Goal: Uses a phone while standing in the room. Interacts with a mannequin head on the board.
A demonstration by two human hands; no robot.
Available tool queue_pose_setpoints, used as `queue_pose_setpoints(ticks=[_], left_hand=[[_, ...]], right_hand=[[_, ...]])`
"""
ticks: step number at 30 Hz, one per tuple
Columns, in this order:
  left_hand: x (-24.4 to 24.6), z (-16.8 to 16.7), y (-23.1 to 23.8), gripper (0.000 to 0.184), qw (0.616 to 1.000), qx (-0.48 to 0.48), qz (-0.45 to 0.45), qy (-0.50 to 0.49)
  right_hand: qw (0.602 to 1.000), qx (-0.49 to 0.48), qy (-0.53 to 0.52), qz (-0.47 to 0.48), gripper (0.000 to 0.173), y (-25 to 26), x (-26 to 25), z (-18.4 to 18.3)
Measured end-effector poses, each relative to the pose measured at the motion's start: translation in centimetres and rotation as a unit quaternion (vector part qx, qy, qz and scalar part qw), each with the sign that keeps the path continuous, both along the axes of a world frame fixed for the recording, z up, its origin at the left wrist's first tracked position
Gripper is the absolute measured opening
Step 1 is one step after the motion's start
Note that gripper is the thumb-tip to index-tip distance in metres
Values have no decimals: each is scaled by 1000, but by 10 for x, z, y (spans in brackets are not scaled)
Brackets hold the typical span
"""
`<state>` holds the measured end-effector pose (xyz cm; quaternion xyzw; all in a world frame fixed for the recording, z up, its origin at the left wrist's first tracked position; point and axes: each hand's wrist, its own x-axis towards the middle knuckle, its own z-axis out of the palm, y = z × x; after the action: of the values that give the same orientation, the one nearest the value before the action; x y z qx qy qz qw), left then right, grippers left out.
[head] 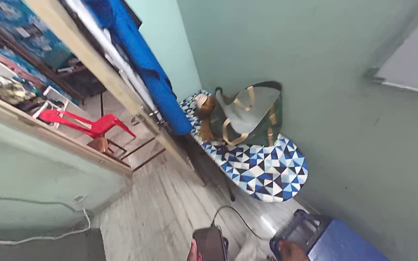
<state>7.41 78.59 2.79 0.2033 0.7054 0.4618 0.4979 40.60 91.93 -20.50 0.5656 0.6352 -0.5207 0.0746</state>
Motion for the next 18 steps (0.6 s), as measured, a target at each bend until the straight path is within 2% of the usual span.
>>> queue_pose_setpoints(ticks=[3,5,9,15,18], left_hand=[[-46,3,-6,64,994,12,106,-3],[-75,9,-4,63,988,27,150,-6],[-126,23,1,63,982,58,177,19],[-171,22,5,68,981,115,156,4],[-180,17,9,71,981,124,150,-12]], right_hand=[[998,9,-59,-17,38,12,-34,15],[998,31,-56,-29,36,13,-62,19],[997,72,-19,23,31,16,-136,33],[979,163,124,13,29,4,-241,97],[961,110,248,-60,29,-4,-283,143]])
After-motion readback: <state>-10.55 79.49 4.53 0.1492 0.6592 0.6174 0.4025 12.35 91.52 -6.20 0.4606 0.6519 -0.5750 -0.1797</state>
